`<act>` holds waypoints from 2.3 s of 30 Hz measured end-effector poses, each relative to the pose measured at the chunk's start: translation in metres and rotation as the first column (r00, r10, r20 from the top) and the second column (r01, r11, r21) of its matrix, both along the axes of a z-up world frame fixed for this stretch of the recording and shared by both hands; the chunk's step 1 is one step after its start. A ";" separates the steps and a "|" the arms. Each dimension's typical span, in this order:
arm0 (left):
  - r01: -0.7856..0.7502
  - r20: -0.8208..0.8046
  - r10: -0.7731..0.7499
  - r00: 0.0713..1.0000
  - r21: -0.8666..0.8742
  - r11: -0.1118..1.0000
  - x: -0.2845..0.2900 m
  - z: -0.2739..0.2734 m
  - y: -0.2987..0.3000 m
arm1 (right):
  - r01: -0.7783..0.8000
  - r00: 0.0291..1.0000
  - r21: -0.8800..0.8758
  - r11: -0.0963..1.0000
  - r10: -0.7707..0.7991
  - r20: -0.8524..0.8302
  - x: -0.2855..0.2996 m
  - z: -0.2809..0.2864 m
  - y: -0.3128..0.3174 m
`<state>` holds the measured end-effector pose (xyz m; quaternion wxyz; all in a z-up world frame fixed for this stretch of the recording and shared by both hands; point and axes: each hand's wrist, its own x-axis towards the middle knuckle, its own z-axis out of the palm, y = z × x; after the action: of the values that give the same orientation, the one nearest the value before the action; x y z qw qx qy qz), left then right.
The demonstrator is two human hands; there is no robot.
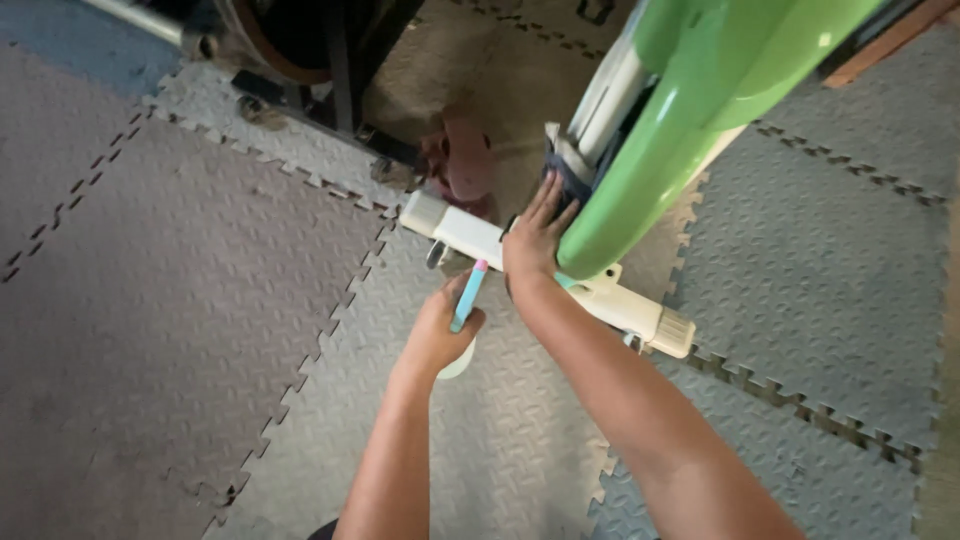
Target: Cleaning a stationary exercise bike using a cloth and a spray bottle.
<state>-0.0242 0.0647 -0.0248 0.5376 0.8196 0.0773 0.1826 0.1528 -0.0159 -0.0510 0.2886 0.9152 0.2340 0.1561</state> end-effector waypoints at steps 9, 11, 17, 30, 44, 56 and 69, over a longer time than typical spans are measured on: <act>-0.065 -0.342 0.036 0.939 -0.073 0.995 -0.015 0.029 0.008 | -0.329 0.942 0.097 0.939 0.334 -0.041 0.002 -0.122 -0.035; -0.040 -0.246 0.033 0.969 -0.021 0.999 -0.016 0.007 0.009 | -0.402 0.906 0.141 0.905 0.415 -0.081 0.001 -0.128 -0.055; 0.005 -0.058 0.000 0.998 0.087 0.996 -0.012 -0.011 0.001 | -0.543 0.760 0.230 0.808 0.589 -0.276 -0.004 -0.099 -0.094; -0.077 -0.079 0.083 0.993 0.072 0.994 -0.028 -0.019 -0.022 | 0.562 0.531 0.720 0.407 0.490 -0.691 -0.002 -0.146 -0.089; -0.263 -0.150 0.250 0.956 -0.075 0.962 -0.048 0.028 -0.035 | -0.329 0.668 0.661 0.674 0.661 -0.342 0.042 -0.209 0.041; -0.159 -0.163 0.150 0.975 -0.044 0.986 -0.031 0.035 -0.046 | -0.362 0.805 0.257 0.896 0.440 -0.397 0.036 -0.212 0.014; -0.114 -0.392 0.148 0.908 0.108 0.988 -0.052 -0.035 -0.048 | 0.997 0.073 0.054 -0.054 0.900 -0.430 -0.042 -0.073 -0.100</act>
<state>-0.0759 0.0168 -0.0595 0.4627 0.8540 0.2325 0.0507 0.1111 -0.1164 -0.1237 -0.7360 0.4991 -0.0090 -0.4572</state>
